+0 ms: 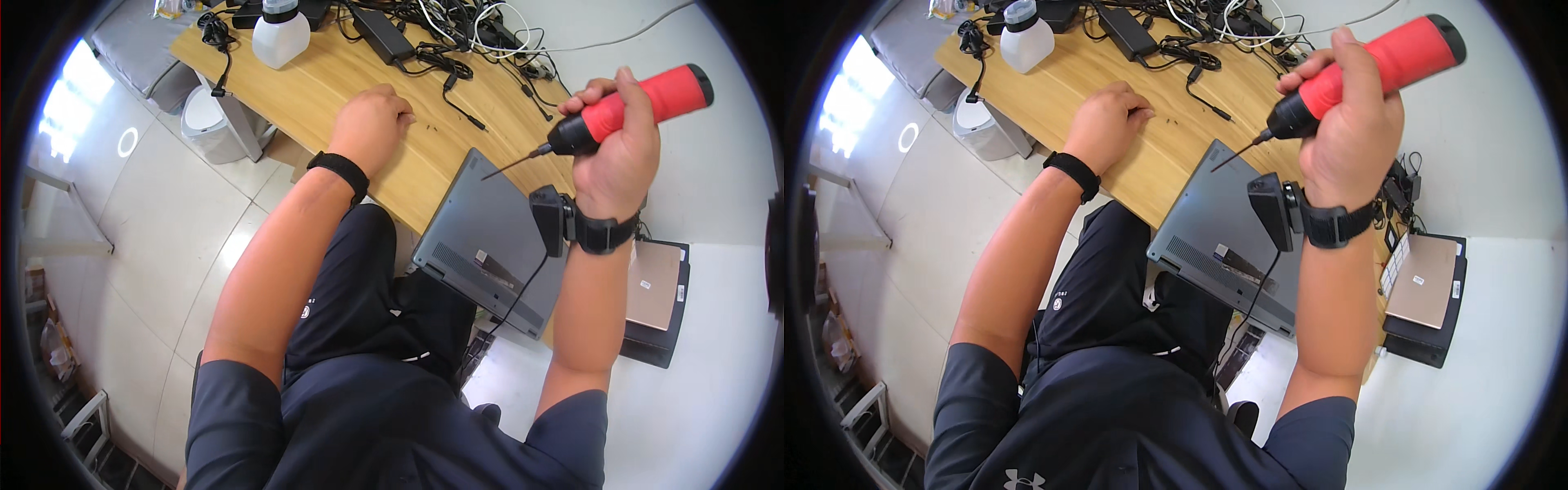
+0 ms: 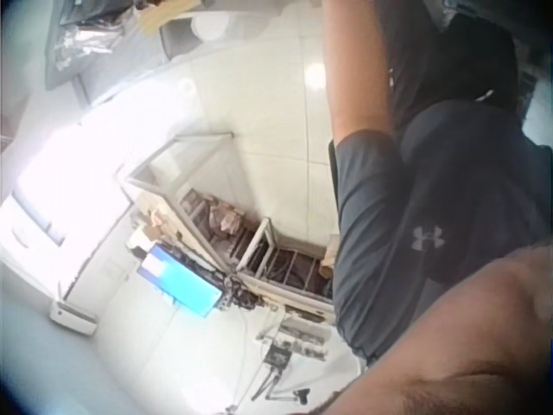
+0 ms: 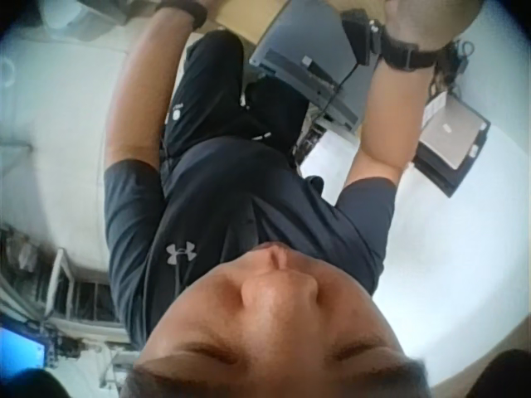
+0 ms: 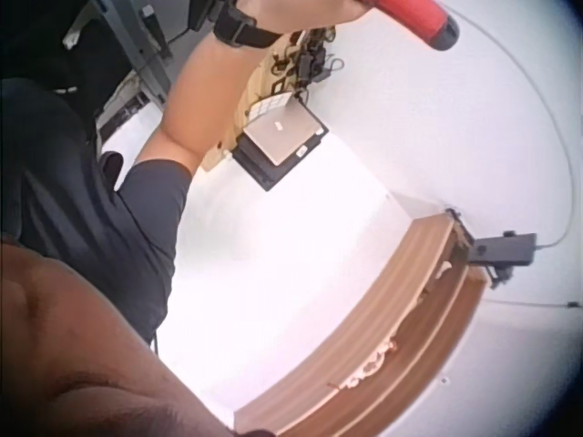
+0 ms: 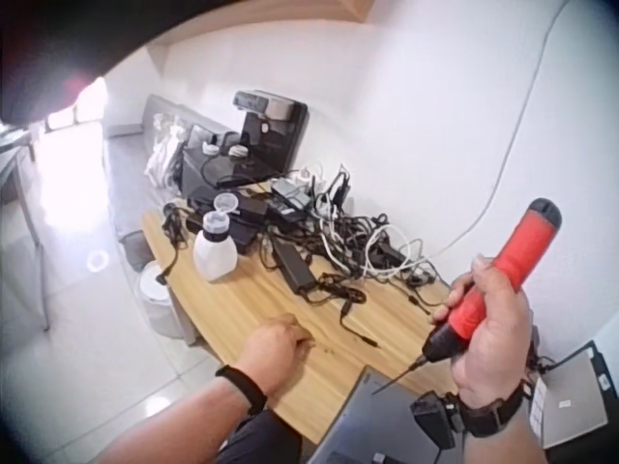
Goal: The recorder opens a laptop casing using an electric screwdriver, inspects internal components including the battery and motherboard, and kemudian closes the casing and tests the device.
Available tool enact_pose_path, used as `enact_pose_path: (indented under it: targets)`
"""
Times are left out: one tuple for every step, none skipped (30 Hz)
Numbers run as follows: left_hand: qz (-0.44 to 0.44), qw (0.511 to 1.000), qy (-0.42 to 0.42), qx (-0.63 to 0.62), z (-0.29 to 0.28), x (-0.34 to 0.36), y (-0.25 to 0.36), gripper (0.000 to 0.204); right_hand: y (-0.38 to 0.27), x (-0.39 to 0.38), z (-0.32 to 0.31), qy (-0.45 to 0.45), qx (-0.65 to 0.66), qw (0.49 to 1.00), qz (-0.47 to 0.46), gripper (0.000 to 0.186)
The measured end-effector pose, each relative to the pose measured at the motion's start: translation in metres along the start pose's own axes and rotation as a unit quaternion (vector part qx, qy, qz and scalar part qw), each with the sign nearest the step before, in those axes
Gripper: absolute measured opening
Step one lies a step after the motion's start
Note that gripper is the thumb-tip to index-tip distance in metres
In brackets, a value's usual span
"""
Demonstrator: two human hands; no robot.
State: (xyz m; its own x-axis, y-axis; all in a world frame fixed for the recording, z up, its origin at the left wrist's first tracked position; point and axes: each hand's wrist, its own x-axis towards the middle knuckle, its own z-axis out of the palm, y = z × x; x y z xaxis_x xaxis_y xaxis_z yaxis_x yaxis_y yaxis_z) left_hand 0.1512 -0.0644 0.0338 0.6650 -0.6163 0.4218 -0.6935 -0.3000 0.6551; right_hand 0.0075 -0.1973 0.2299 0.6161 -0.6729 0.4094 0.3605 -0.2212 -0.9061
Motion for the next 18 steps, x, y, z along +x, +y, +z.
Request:
enact_pose_path:
  targets:
    - [0.002,1.0,0.006,0.006,0.0,-0.001,0.0,0.014,0.003,0.0,0.003,-0.001,-0.009,1.0,0.003,0.026]
    - [0.003,1.0,0.011,0.012,0.0,-0.001,-0.001,0.015,0.005,-0.001,0.005,-0.002,-0.013,1.0,0.004,0.026]
    - [0.001,1.0,0.01,0.008,0.001,-0.003,-0.001,0.015,0.007,-0.003,0.005,0.002,-0.017,1.0,0.012,0.025]
    - [0.007,1.0,0.0,0.014,0.0,-0.003,-0.001,0.015,0.008,-0.004,0.006,0.005,-0.02,1.0,0.02,0.025]
    - [0.013,1.0,-0.011,0.02,-0.001,-0.003,0.001,0.016,0.01,-0.005,0.007,0.004,-0.025,0.999,0.022,0.025]
    - [0.011,1.0,-0.011,0.016,-0.002,-0.004,0.002,0.016,0.012,-0.007,0.006,0.002,-0.03,0.999,0.017,0.025]
    - [0.028,0.999,-0.009,0.015,-0.003,-0.005,0.002,0.016,0.014,-0.008,0.007,0.001,-0.034,0.999,0.013,0.025]
    - [0.045,0.999,-0.007,0.014,-0.004,-0.006,0.004,0.017,0.015,-0.01,0.008,0.002,-0.038,0.999,0.015,0.025]
    - [0.043,0.999,-0.009,0.011,-0.004,-0.01,0.006,0.017,0.016,-0.013,0.009,0.002,-0.033,0.999,0.013,0.026]
    - [0.077,0.997,-0.008,-0.021,-0.007,-0.016,0.012,0.016,0.017,-0.014,0.009,0.002,-0.027,1.0,0.011,0.026]
    - [0.11,0.992,-0.009,-0.054,-0.008,-0.022,0.018,0.016,0.018,-0.016,0.009,0.004,-0.03,0.999,0.013,0.026]
    - [0.11,0.992,-0.011,-0.057,-0.008,-0.029,0.024,0.016,0.018,-0.016,0.009,-0.004,-0.02,1.0,0.002,0.026]
    - [0.114,0.983,-0.058,-0.134,-0.008,-0.036,0.029,0.014,0.018,-0.018,0.01,-0.012,-0.008,1.0,-0.007,0.027]
    - [0.116,0.965,-0.106,-0.211,-0.008,-0.043,0.036,0.013,0.019,-0.02,0.01,-0.011,-0.011,1.0,-0.003,0.027]
    - [0.111,0.955,-0.137,-0.239,-0.009,-0.047,0.042,0.011,0.019,-0.021,0.01,-0.021,-0.009,1.0,-0.007,0.027]
    - [0.109,0.954,-0.139,-0.242,-0.007,-0.048,0.043,0.011,0.019,-0.022,0.01,-0.031,-0.007,0.999,-0.012,0.027]
    - [0.103,0.954,-0.148,-0.24,-0.004,-0.049,0.043,0.01,0.019,-0.023,0.01,-0.031,-0.01,0.999,-0.009,0.027]
    - [0.098,0.953,-0.157,-0.238,-0.002,-0.05,0.042,0.009,0.02,-0.024,0.01,-0.04,-0.009,0.999,-0.009,0.027]
